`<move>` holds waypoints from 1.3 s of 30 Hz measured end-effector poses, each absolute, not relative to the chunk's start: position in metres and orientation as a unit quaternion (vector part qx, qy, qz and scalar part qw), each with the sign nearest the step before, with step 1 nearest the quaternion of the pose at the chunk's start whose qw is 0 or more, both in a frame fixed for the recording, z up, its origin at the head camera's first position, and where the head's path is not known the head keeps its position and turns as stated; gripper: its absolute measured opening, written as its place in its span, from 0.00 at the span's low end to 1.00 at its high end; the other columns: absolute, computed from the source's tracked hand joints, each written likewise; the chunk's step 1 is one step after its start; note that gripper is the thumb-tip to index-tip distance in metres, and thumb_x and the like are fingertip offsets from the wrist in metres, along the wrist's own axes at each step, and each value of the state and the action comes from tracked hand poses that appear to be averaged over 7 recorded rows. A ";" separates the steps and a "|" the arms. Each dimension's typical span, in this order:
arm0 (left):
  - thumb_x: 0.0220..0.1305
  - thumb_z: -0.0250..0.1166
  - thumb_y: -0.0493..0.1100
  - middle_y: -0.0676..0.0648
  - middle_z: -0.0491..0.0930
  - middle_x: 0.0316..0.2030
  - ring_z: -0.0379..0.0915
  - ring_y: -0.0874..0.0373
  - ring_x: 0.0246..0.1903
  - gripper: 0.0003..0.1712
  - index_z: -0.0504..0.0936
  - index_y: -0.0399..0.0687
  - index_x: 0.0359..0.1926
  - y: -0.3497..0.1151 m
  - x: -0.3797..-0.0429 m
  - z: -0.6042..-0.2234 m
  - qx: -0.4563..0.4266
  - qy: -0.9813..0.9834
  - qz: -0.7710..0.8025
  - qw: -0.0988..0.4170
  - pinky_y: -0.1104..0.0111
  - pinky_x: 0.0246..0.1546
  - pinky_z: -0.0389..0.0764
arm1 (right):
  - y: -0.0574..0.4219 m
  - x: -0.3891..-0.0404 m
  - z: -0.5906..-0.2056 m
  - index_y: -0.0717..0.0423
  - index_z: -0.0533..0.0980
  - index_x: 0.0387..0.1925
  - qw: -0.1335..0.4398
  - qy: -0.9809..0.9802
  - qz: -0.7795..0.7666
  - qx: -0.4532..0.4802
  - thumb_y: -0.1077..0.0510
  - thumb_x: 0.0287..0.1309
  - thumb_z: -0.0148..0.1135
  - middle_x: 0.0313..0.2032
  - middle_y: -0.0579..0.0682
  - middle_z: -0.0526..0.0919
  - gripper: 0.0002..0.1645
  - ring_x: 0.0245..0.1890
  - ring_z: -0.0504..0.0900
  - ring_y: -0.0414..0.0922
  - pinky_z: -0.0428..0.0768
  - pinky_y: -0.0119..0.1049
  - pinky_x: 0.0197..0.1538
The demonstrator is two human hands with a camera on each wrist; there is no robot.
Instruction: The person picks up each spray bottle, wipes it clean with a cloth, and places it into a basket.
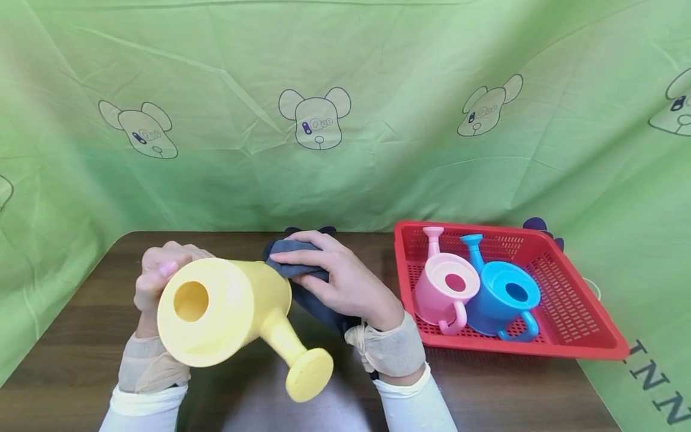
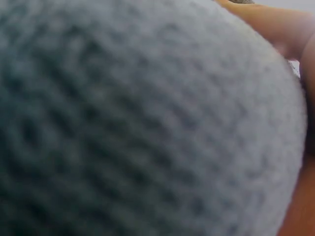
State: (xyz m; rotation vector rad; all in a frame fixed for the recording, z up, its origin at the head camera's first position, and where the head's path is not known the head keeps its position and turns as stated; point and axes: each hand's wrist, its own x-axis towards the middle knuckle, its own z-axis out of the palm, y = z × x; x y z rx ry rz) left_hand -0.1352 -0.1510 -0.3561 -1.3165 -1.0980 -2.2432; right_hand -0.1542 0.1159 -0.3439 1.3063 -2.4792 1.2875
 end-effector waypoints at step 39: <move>0.56 0.48 0.25 0.51 0.55 0.09 0.46 0.63 0.11 0.22 0.61 0.49 0.10 -0.150 -0.135 -0.351 -0.427 -0.638 -0.611 0.193 0.77 0.13 0.48 | 0.127 -0.147 -0.329 0.49 0.84 0.60 0.012 -0.769 0.471 0.433 0.74 0.61 0.63 0.68 0.51 0.76 0.29 0.70 0.74 0.46 0.81 0.36 0.64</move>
